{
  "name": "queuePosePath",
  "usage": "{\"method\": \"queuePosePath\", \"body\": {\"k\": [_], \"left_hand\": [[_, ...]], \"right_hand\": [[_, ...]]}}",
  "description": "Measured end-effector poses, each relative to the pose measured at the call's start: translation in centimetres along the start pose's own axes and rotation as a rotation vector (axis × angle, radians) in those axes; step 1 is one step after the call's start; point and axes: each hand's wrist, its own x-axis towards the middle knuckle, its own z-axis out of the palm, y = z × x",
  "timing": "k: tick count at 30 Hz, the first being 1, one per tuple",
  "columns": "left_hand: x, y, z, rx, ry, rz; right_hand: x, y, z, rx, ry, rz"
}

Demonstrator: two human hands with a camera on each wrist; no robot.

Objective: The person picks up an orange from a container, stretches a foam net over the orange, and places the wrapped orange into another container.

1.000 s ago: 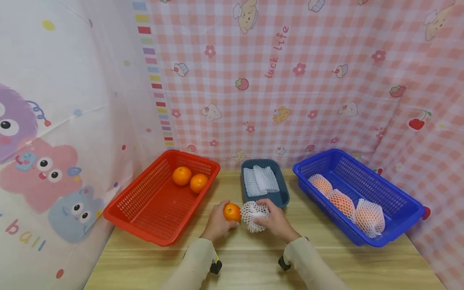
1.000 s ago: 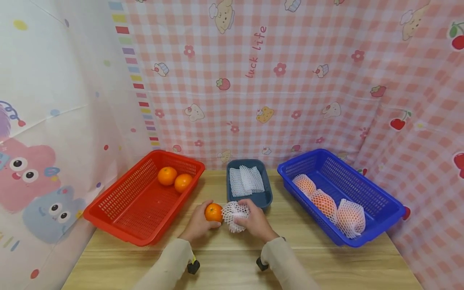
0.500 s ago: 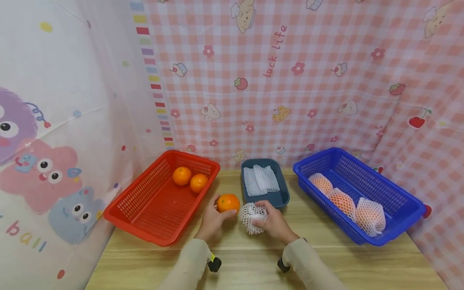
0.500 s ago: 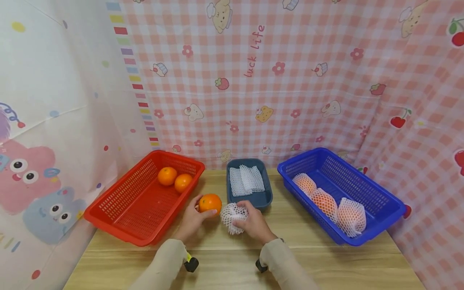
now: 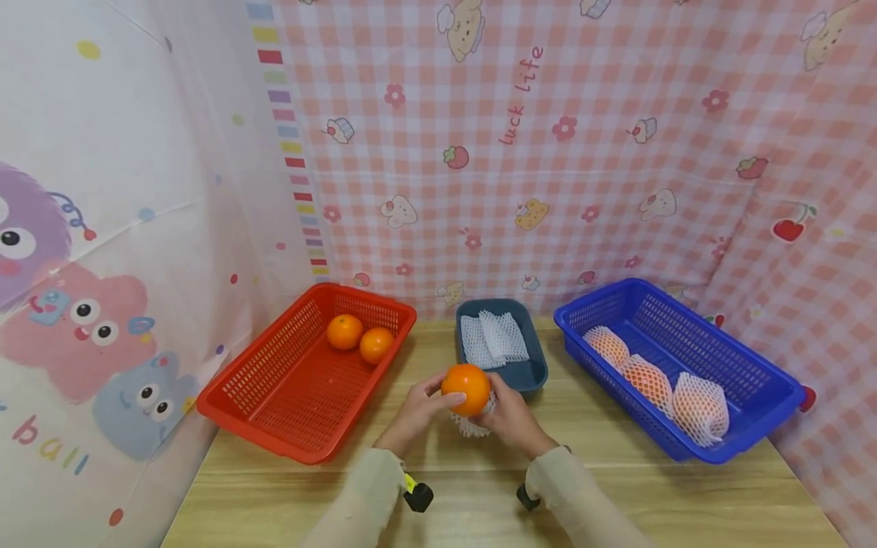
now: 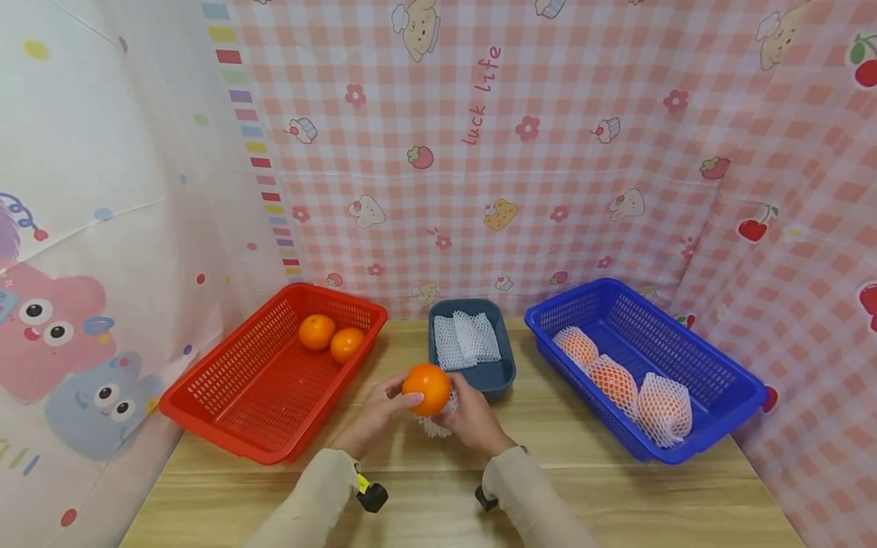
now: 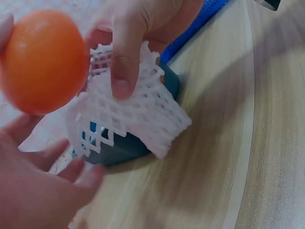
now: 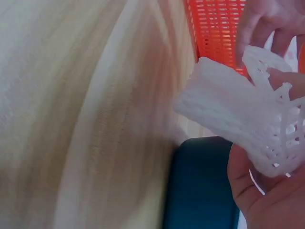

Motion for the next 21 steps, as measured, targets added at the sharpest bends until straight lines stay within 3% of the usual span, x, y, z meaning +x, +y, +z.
{"method": "queuePosePath", "body": {"k": [4,8,13,16,21], "left_hand": [[-0.02,-0.31,-0.1,-0.068,-0.127,-0.031],[-0.08,-0.44,-0.32,-0.119,-0.157,-0.064],[-0.08,-0.57,-0.61,-0.128,-0.103,-0.071],[-0.12,-0.61,-0.72,-0.08,-0.055,-0.056],[-0.09,-0.83,-0.72,0.078,0.037,-0.01]], "right_hand": [[0.27,-0.2,-0.13,-0.033,-0.003,-0.087],[0.31,-0.49,-0.41,-0.051,-0.035,-0.102],[0.08,-0.74,-0.74,-0.055,-0.019,-0.064],[-0.04,-0.76,-0.75,-0.071,0.073,-0.074],[0.04,-0.89,-0.52,-0.103,0.258,-0.144]]}}
